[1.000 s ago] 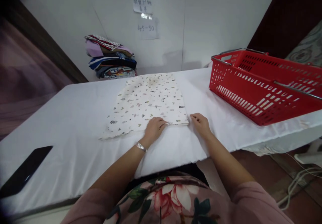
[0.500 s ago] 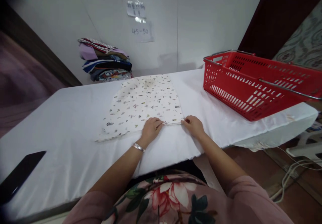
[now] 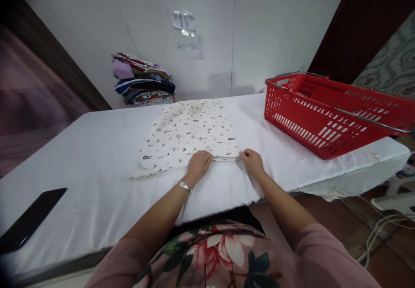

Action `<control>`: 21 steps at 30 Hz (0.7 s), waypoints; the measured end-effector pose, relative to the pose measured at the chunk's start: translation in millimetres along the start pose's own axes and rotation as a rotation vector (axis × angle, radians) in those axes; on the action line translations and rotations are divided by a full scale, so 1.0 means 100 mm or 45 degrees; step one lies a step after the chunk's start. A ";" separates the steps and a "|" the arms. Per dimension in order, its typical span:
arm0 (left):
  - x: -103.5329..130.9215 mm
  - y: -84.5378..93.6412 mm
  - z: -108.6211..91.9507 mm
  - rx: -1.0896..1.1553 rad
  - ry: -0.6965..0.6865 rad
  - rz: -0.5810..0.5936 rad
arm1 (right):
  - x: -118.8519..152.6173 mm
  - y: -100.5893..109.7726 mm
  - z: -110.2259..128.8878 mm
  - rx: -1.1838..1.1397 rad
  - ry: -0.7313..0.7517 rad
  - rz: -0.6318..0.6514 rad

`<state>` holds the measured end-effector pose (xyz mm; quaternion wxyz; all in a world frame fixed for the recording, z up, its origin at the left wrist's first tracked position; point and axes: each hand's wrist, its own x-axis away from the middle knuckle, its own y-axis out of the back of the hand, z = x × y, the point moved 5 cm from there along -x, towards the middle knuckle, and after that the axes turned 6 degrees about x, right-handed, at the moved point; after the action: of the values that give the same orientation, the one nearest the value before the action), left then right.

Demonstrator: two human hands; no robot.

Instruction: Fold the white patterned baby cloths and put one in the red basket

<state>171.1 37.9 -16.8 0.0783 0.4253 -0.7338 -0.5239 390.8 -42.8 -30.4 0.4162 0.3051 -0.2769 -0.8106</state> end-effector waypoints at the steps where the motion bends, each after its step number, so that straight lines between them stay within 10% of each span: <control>1: 0.00 -0.01 0.00 -0.017 0.000 0.006 | 0.00 -0.01 0.01 0.078 0.019 0.008; 6: 0.00 -0.01 0.01 0.030 0.014 -0.018 | 0.03 -0.01 0.04 0.300 0.116 -0.027; 13: 0.02 -0.02 0.03 0.045 0.016 -0.042 | 0.13 -0.08 0.47 0.230 0.819 -0.005; 21: 0.05 -0.04 0.00 0.068 -0.062 -0.005 | 0.08 -0.30 0.56 0.328 0.894 0.136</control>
<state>170.4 34.4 -21.8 0.0481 0.4159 -0.7483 -0.5145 331.4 -23.6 -16.3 0.4856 0.5993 -0.2327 -0.5924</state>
